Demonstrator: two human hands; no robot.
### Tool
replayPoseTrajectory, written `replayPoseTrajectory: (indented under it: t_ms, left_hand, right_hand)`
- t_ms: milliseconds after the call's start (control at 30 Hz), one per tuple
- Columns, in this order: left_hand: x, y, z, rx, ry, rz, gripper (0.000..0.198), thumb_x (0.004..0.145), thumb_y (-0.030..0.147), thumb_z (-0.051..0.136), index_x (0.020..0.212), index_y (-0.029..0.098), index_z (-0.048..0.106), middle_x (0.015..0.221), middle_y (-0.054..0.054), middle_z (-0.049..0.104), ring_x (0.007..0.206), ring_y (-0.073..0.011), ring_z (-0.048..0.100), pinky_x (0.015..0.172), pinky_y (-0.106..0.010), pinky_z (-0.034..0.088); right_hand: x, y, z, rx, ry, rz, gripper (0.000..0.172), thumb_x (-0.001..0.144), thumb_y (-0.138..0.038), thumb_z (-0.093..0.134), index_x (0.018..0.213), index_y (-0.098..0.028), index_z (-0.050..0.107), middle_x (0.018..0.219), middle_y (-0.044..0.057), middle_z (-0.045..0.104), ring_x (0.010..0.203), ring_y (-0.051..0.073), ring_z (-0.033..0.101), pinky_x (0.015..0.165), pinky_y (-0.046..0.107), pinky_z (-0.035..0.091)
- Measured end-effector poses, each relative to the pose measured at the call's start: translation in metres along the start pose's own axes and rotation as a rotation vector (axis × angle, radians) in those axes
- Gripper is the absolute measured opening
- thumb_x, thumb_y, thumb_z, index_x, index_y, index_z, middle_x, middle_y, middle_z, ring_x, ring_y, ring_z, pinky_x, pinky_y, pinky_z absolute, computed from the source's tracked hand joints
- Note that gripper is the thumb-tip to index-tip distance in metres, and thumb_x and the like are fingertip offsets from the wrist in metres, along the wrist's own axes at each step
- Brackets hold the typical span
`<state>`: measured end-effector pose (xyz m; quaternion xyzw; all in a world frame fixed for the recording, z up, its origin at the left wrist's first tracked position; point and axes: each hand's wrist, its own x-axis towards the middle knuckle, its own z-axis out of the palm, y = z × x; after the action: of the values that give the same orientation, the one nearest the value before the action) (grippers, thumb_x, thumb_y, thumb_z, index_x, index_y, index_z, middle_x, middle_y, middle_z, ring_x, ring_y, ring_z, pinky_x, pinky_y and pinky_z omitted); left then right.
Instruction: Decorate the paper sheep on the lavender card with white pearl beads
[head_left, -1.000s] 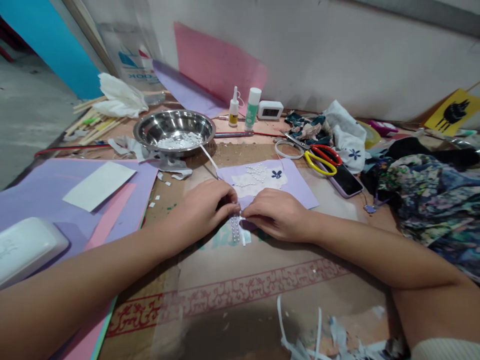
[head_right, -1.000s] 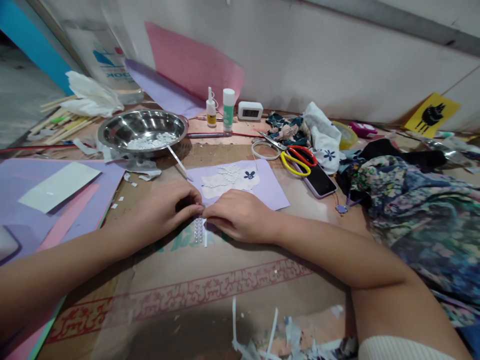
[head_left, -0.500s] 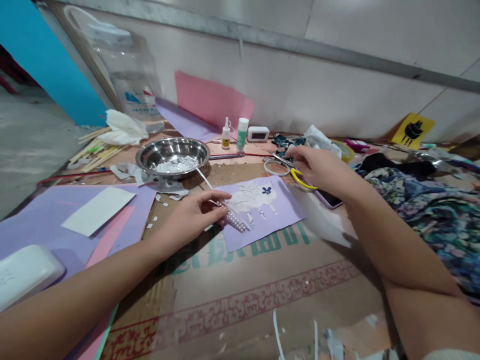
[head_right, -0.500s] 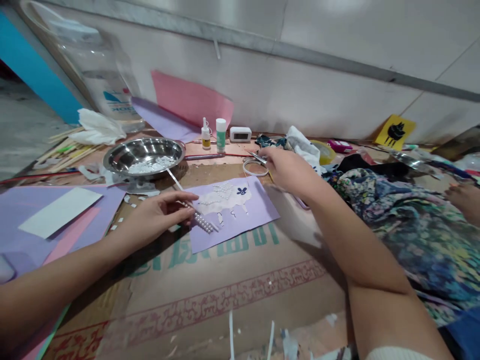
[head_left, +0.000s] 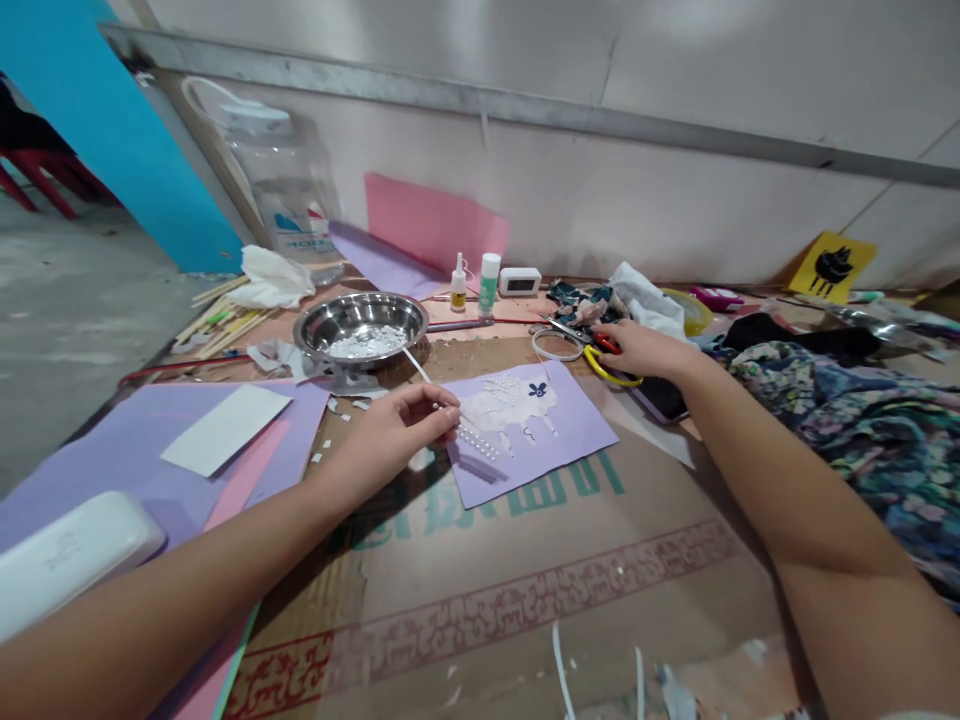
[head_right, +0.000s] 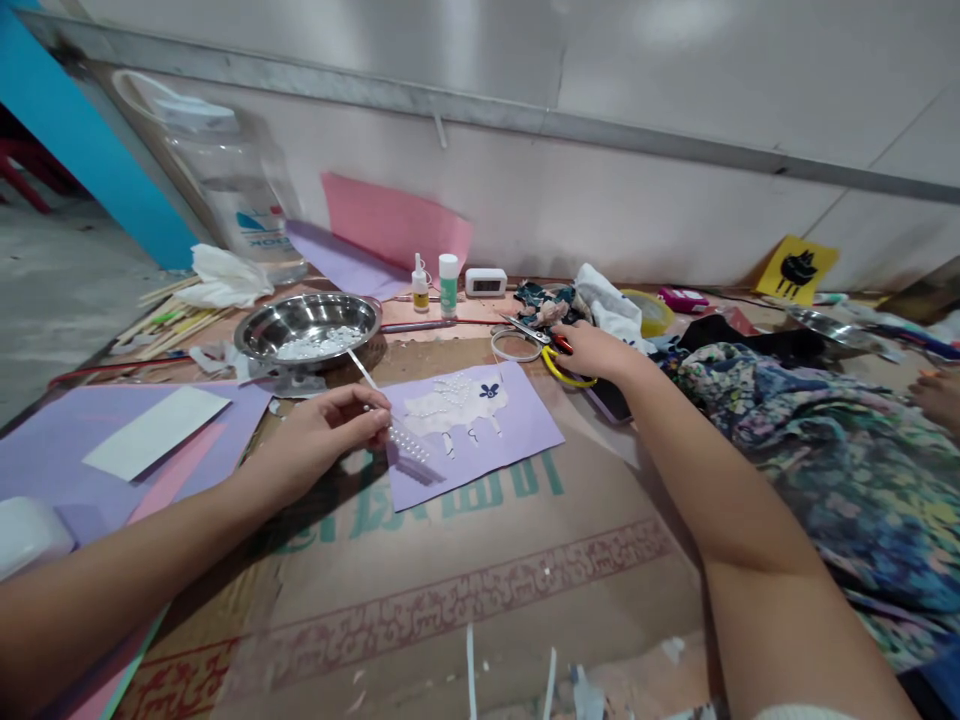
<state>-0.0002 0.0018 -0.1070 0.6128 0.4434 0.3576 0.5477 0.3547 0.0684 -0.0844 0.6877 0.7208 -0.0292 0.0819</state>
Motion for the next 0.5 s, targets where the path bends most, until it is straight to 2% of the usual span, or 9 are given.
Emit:
replayPoseTrajectory:
  t_ms: [100, 300, 367, 433, 500]
  left_hand:
    - [0.000, 0.000, 0.000, -0.091, -0.009, -0.030, 0.025, 0.070, 0.040, 0.076, 0.075, 0.020, 0.062, 0.068, 0.001, 0.063, 0.063, -0.0112, 0.059, 0.062, -0.024, 0.050]
    - [-0.001, 0.002, 0.001, -0.205, 0.027, -0.054, 0.030, 0.066, 0.033, 0.081, 0.087, 0.021, 0.063, 0.072, 0.003, 0.064, 0.066, -0.0118, 0.063, 0.063, -0.024, 0.054]
    - [-0.002, 0.004, 0.002, -0.230, 0.026, -0.053, 0.028, 0.067, 0.033, 0.080, 0.086, 0.021, 0.063, 0.073, 0.002, 0.065, 0.067, -0.0125, 0.064, 0.065, -0.026, 0.055]
    - [-0.003, 0.006, 0.002, -0.242, 0.022, -0.057, 0.026, 0.068, 0.034, 0.081, 0.081, 0.021, 0.062, 0.073, 0.001, 0.066, 0.068, -0.0126, 0.065, 0.067, -0.026, 0.056]
    - [-0.004, 0.006, 0.003, -0.246, 0.016, -0.068, 0.027, 0.068, 0.034, 0.081, 0.079, 0.020, 0.061, 0.072, 0.001, 0.067, 0.069, -0.0132, 0.067, 0.068, -0.026, 0.057]
  right_hand:
    - [0.002, -0.002, 0.006, 0.006, 0.022, 0.017, 0.061, 0.090, -0.033, 0.057, 0.146, -0.010, 0.049, 0.125, 0.025, 0.062, 0.106, 0.033, 0.066, 0.091, 0.037, 0.049]
    - [0.004, -0.007, 0.010, 0.073, 0.109, 0.006, 0.059, 0.086, -0.021, 0.057, 0.145, -0.014, 0.051, 0.117, 0.019, 0.067, 0.096, 0.029, 0.067, 0.084, 0.034, 0.051]
    - [0.005, -0.009, 0.006, 0.132, 0.191, 0.015, 0.059, 0.087, -0.020, 0.054, 0.145, -0.015, 0.049, 0.118, 0.017, 0.066, 0.097, 0.028, 0.067, 0.084, 0.034, 0.051]
    - [0.003, -0.012, 0.000, 0.312, 0.341, 0.010, 0.053, 0.087, -0.024, 0.055, 0.140, -0.016, 0.050, 0.114, 0.014, 0.067, 0.095, 0.027, 0.066, 0.082, 0.035, 0.052]
    - [-0.004, -0.020, -0.006, 0.612, 0.455, -0.059, 0.047, 0.087, -0.037, 0.061, 0.130, -0.020, 0.051, 0.101, 0.008, 0.067, 0.083, 0.023, 0.065, 0.073, 0.033, 0.052]
